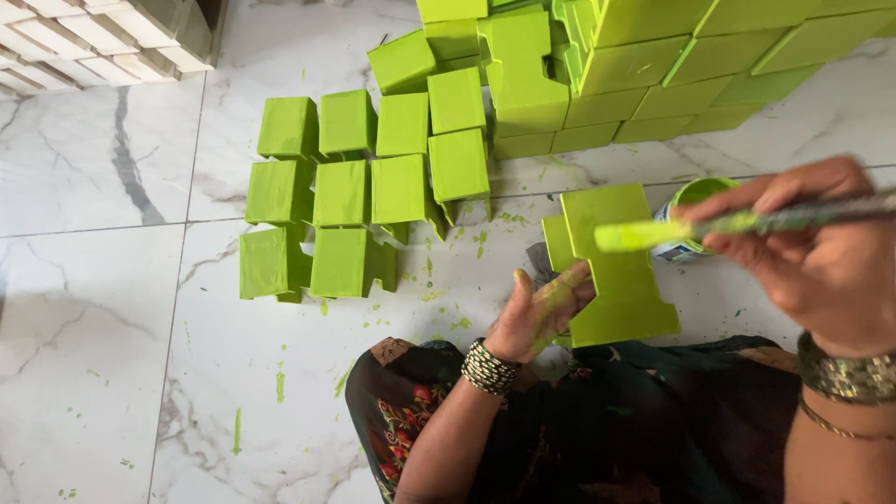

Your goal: The person sits on the floor and paints small house-shaped wooden craft pieces green using a paintbrush, dipping the brush into an open paint can and coating the surfaces of one piece at a time, placing finished pieces with a large stack of already painted pieces.

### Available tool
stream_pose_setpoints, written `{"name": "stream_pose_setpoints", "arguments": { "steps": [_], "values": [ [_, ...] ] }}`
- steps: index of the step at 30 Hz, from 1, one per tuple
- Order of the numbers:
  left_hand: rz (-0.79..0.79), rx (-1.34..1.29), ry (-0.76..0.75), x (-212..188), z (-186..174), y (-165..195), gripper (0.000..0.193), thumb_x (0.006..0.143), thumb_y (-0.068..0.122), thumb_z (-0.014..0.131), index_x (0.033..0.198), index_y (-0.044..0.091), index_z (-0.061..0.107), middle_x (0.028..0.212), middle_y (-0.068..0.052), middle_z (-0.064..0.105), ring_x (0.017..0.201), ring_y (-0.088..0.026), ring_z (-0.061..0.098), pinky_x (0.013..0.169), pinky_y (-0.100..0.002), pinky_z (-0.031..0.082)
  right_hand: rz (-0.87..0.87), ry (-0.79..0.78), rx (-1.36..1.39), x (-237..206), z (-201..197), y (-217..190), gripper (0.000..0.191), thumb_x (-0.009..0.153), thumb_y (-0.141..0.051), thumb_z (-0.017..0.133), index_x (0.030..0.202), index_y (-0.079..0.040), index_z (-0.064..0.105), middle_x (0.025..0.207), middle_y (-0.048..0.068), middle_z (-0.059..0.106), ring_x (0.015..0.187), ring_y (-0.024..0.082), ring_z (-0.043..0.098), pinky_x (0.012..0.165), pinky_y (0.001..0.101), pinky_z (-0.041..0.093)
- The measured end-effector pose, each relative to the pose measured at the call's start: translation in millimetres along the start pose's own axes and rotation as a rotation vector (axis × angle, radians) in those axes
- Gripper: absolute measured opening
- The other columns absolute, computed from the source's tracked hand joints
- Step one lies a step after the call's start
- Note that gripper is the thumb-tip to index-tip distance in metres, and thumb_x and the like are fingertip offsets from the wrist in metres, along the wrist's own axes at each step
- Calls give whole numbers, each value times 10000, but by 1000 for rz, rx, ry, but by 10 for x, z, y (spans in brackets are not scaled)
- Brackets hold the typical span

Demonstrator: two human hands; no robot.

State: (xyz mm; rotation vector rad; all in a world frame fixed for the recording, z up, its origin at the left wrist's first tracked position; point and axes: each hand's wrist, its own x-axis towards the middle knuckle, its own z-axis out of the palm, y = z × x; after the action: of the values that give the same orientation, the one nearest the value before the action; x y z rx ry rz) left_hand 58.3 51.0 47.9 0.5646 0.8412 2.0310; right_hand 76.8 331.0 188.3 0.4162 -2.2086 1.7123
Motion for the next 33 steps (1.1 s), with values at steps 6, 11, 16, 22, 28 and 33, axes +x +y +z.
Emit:
{"name": "stream_pose_setpoints", "arguments": {
  "steps": [6, 11, 16, 22, 28, 33],
  "values": [
    [15, 56, 25, 18, -47, -67, 1192, 920, 890, 145, 1668, -36, 83, 1724, -232, 189, 1599, -358, 214, 1320, -452, 136, 7, -50, 52, -19, 390, -301, 262, 921, -14, 640, 1074, -52, 432, 1069, 187, 699, 1095, 205, 726, 857, 236, 646],
    [22, -5, 26, 30, 5, -44, 1194, 901, 892, 151, 1667, -20, 68, 1744, -193, 152, 1615, -312, 197, 1331, -439, 141, -83, -4, -16, 134, 372, -301, 283, 965, 35, 638, 1140, -35, 427, 1093, 191, 714, 1123, 295, 747, 957, 325, 672],
    [14, -54, 16, 21, 50, 39, 1199, 893, 905, 185, 1688, 15, 73, 1722, -209, 193, 1579, -328, 239, 1298, -457, 200, 67, -146, -35, 8, 447, -306, 311, 905, 55, 634, 1120, -23, 422, 1087, 208, 724, 1157, 325, 736, 951, 364, 665],
    [15, -61, -6, 15, 55, 52, 1219, 883, 928, 202, 1695, 30, 57, 1733, -194, 175, 1588, -305, 236, 1292, -446, 220, -15, -102, -56, 96, 501, -284, 285, 958, 43, 646, 1138, -37, 441, 1138, 187, 711, 1131, 291, 730, 1004, 356, 642],
    [-2, -33, -11, 68, 77, 62, 1197, 910, 883, 327, 1689, 31, 12, 1736, -195, 126, 1588, -311, 196, 1274, -453, 215, 79, -174, -239, 121, 585, -393, 296, 891, 8, 698, 1080, -31, 473, 1100, 163, 761, 1037, 231, 774, 859, 311, 658],
    [21, -42, -37, 23, 111, 112, 1194, 924, 845, 412, 1695, 32, -1, 1744, -194, 109, 1597, -316, 183, 1280, -451, 212, 45, -184, -295, 250, 703, -429, 274, 895, -12, 702, 1070, -16, 491, 1118, 173, 755, 1018, 224, 756, 853, 315, 629]
  ]
}}
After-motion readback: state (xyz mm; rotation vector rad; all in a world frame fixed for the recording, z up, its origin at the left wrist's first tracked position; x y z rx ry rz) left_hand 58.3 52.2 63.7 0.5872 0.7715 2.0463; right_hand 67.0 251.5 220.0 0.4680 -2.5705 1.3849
